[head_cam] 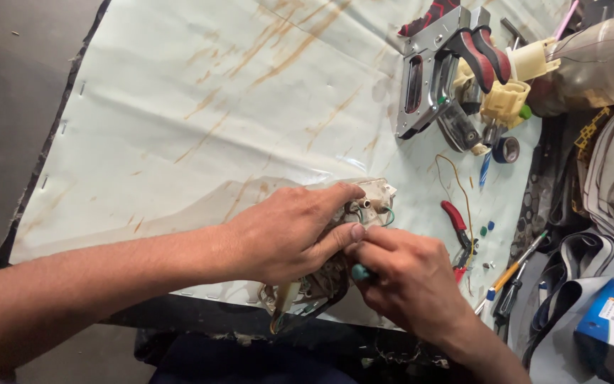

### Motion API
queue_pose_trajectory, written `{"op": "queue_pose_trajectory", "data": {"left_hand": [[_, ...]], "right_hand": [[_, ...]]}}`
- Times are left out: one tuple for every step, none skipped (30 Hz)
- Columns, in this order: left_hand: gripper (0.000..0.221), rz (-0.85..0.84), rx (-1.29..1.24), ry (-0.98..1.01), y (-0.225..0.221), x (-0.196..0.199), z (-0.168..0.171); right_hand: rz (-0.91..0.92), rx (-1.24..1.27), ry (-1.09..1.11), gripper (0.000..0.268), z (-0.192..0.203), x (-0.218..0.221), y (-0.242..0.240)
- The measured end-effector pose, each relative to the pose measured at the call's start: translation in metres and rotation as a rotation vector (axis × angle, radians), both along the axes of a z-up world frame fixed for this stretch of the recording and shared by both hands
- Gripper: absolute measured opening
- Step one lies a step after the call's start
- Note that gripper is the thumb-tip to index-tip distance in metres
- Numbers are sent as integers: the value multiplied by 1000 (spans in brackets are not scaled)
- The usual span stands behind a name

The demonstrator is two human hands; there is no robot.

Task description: Repairing the internal wiring and components of a motorcycle instrument cluster using a screwdriver.

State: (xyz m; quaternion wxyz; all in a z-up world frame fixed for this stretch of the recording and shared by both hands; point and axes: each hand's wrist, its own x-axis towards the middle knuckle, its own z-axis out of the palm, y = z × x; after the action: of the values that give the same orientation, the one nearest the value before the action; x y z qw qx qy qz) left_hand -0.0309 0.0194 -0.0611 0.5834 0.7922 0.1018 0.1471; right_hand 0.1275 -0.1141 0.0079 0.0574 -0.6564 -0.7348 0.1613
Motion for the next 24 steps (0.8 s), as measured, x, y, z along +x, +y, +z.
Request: {"op": "queue_pose_trajectory", "data": {"left_hand": [[47, -2, 1, 2, 0, 0, -1], [47, 4, 7, -12, -1, 0, -2], [47, 12, 12, -27, 0, 0, -2], [47, 12, 14, -27, 0, 0, -3], [46, 22, 24, -41, 0, 0, -4], [46, 32, 33, -55, -1, 0, -5], [46, 34, 31, -53, 0, -1, -2], [46, 12, 18, 3, 2, -1, 2], [46, -19, 11, 58, 4, 0, 5], [46, -24, 13, 57, 3, 0, 4], [46, -8, 38, 19, 3, 0, 2], [46, 8, 63, -19, 2, -1, 0], [46, 3, 66, -17, 1, 0, -1], [46, 8, 75, -15, 1, 0, -2], [46, 11, 88, -15, 1, 0, -2], [46, 5, 94, -15, 2, 1, -1], [47, -6, 92, 21, 3, 1, 1], [47, -18, 90, 56, 3, 1, 3], [47, -23, 96, 55, 2, 1, 1], [48, -12, 110, 34, 2, 1, -1], [49, 1, 122, 13, 1, 1, -4], [49, -2, 125, 12, 4, 1, -4], [55, -24, 124, 56, 4, 1, -4], [61, -46, 123, 100, 5, 1, -5]], "right_hand": [[-2, 1, 2, 18, -4, 2, -6], [42, 41, -36, 22, -8, 4, -11], [88, 80, -76, 27, -12, 7, -16], [89, 83, -76, 27, -12, 3, -20], [105, 125, -106, 42, -12, 0, -23], [121, 168, -136, 58, -12, -3, -27], [123, 166, -134, 58, -20, -2, -32], [146, 250, -153, 62, -27, -1, -37], [162, 338, -175, 66, -35, -1, -43], [157, 339, -176, 66, -34, 0, -41], [172, 321, -176, 67, -32, 0, -40], [188, 302, -176, 67, -31, 0, -39], [182, 305, -174, 67, -29, 1, -39], [188, 262, -183, 66, -27, 2, -38], [192, 222, -195, 66, -26, 2, -37], [186, 228, -195, 66, -25, 4, -38], [206, 208, -193, 65, -25, 6, -38], [225, 188, -190, 64, -24, 7, -39], [220, 193, -192, 64, -26, 9, -41], [222, 205, -172, 62, -27, 10, -43], [227, 216, -153, 60, -28, 12, -44], [224, 219, -154, 60, -22, 12, -43], [176, 283, -15, 54, -16, 14, -43], [127, 344, 125, 48, -10, 15, -43]]}}
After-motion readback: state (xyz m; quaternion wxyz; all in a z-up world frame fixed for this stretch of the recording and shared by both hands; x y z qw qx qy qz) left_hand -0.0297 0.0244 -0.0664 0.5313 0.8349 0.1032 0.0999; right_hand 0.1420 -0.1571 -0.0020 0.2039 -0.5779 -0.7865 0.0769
